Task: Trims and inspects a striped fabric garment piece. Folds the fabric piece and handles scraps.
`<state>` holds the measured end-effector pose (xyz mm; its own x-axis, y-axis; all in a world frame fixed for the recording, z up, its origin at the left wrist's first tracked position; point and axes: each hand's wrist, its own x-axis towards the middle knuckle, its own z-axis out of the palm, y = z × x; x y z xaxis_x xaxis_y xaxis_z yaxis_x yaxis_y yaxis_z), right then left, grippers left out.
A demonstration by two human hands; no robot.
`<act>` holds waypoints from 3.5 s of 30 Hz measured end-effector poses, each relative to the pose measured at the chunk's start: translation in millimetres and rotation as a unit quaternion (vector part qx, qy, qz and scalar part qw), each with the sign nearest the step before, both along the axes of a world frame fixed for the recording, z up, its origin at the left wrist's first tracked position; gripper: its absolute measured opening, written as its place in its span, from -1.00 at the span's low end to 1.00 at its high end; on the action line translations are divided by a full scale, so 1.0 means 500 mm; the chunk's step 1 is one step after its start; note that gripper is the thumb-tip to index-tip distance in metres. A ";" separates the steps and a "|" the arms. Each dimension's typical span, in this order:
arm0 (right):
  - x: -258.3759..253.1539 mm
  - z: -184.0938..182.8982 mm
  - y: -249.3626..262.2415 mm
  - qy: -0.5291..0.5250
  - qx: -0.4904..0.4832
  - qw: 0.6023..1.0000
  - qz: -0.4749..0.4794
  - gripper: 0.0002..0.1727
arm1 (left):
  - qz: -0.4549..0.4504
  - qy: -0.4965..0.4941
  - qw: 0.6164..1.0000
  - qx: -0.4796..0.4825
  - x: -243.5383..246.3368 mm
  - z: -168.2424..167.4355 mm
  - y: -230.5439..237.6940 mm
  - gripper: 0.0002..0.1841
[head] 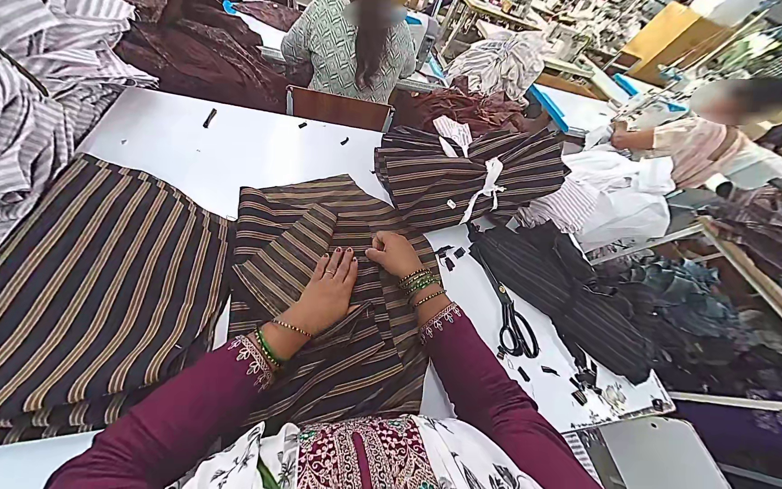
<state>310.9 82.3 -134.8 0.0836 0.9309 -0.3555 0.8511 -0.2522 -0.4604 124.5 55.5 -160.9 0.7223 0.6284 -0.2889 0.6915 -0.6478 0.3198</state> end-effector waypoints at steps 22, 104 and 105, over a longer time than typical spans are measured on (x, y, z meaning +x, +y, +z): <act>-0.045 0.027 0.016 -0.040 0.020 0.999 -0.014 -0.85 | 0.035 0.038 0.997 -0.050 0.090 0.019 0.028 0.13; -0.025 0.008 -0.329 0.390 -0.113 0.892 -0.200 -0.63 | 0.009 -0.022 0.999 -0.035 0.031 -0.010 0.063 0.19; -0.028 0.007 -0.331 0.393 -0.105 0.891 -0.202 -0.65 | 0.009 -0.022 0.999 -0.034 0.032 -0.011 0.062 0.19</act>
